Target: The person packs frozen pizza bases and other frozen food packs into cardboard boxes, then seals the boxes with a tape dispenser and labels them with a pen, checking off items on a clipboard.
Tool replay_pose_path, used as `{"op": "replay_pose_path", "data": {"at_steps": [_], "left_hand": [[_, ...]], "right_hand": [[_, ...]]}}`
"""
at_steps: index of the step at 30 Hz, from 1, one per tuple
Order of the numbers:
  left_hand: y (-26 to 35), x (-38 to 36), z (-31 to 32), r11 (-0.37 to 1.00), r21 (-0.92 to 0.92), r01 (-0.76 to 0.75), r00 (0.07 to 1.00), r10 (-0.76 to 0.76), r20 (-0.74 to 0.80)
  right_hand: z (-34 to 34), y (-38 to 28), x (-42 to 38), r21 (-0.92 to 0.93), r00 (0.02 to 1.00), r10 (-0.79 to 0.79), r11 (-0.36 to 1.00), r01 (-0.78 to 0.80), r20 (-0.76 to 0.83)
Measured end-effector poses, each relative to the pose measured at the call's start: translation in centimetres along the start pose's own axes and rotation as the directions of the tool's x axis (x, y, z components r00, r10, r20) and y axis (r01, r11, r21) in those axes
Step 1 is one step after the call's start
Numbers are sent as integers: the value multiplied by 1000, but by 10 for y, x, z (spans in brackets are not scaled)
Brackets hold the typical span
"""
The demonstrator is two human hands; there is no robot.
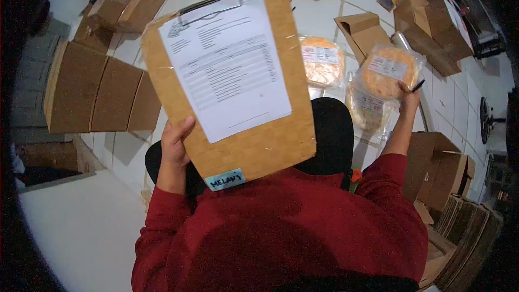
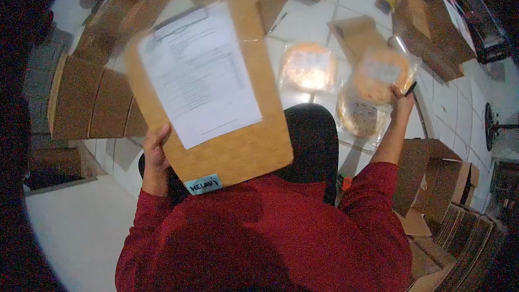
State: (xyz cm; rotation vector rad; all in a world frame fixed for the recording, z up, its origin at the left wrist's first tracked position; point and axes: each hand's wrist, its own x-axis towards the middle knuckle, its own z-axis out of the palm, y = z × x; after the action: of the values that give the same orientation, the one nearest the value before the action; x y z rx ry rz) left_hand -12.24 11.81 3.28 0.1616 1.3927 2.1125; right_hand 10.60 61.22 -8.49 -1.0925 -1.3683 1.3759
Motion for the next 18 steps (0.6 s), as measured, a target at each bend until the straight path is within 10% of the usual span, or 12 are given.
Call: {"op": "replay_pose_path", "data": {"at_steps": [9, 11, 12, 13, 18], "left_hand": [[5, -4, -7, 996, -5, -86, 994, 85, -72], [7, -5, -9, 995, 20, -93, 992, 94, -78], [7, -5, -9, 994, 45, -96, 991, 99, -90], [7, -5, -9, 994, 49, -102, 990, 106, -96], [7, -7, -10, 997, 34, -64, 992, 67, -110]], "right_hand": [[87, 74, 22, 163, 837, 276, 906, -392, 473], [123, 114, 21, -30, 801, 374, 912, -408, 468], [137, 112, 18, -556, 808, 414, 821, -133, 418], [149, 109, 16, -889, 832, 420, 423, 173, 362], [163, 129, 7, -865, 920, 269, 487, 125, 284]]}}
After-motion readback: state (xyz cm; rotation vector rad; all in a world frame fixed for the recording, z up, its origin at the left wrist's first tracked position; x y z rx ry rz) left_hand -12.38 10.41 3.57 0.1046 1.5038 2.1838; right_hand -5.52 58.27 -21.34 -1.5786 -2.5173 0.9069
